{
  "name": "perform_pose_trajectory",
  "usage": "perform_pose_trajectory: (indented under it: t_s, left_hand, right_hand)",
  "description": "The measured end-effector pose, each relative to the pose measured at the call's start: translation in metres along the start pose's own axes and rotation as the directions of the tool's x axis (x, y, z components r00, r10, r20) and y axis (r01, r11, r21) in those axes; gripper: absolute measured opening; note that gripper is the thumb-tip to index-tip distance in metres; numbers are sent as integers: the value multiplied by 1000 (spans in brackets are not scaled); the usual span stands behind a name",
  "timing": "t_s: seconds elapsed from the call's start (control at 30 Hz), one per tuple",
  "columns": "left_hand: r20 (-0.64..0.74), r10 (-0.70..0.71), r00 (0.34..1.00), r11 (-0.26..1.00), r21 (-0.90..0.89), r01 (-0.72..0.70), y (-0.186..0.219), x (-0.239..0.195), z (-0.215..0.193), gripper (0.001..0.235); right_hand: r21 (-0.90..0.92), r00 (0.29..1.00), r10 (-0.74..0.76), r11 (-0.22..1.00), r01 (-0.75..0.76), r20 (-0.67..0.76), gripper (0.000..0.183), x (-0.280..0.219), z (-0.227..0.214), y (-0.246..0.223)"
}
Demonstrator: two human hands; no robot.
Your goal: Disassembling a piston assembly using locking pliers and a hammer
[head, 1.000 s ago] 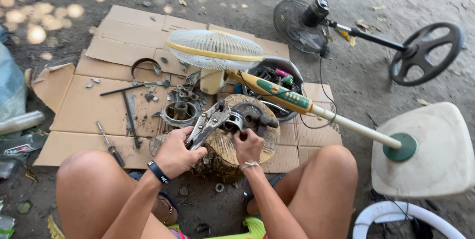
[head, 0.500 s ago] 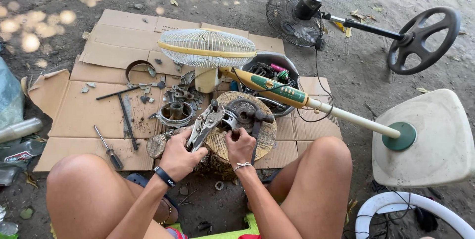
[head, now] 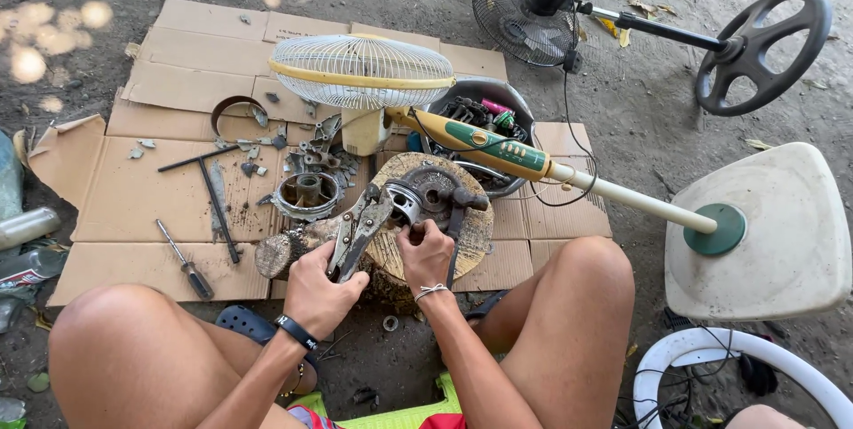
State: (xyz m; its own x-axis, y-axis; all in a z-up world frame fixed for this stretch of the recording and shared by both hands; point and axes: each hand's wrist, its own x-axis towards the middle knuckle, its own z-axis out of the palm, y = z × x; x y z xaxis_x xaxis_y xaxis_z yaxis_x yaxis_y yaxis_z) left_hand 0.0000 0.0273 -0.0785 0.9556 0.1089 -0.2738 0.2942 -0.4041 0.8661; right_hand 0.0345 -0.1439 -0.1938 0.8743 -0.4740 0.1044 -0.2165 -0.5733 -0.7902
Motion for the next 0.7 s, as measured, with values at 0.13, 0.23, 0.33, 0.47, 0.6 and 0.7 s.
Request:
perform_pose_trajectory:
  t_s: [0.13,0.23,0.33,0.47,0.6,0.7]
  left_hand:
    - [43,-32,999,999,0,32,-27,18,-4,10]
    - [103,-13,995,1000,-23,15,-37,26,-22,15]
    - [139,1,990,992,-127,17,-16,16,-45,19]
    - [104,56,993,977,-211,-33,-2,11,-51,24]
    - [145,106,984,973,-220,-72,8,6,-55,24]
    - [138,157,978,976,-170,-133,25,0,-56,18]
  right_hand:
    - [-2,999,-36,999,36,3,14,3,10,16]
    - [-6,999,-44,999,44,0,13,1,8,15]
    - [-10,999,-44,999,44,-8,13,0,5,13]
    - [-21,997,-65,998,64,-29,12,2,12,24]
    - [-4,996,-68,998,68,-59,9,2,13,28]
    - [-18,995,-75,997,74,-67,12,0,13,26]
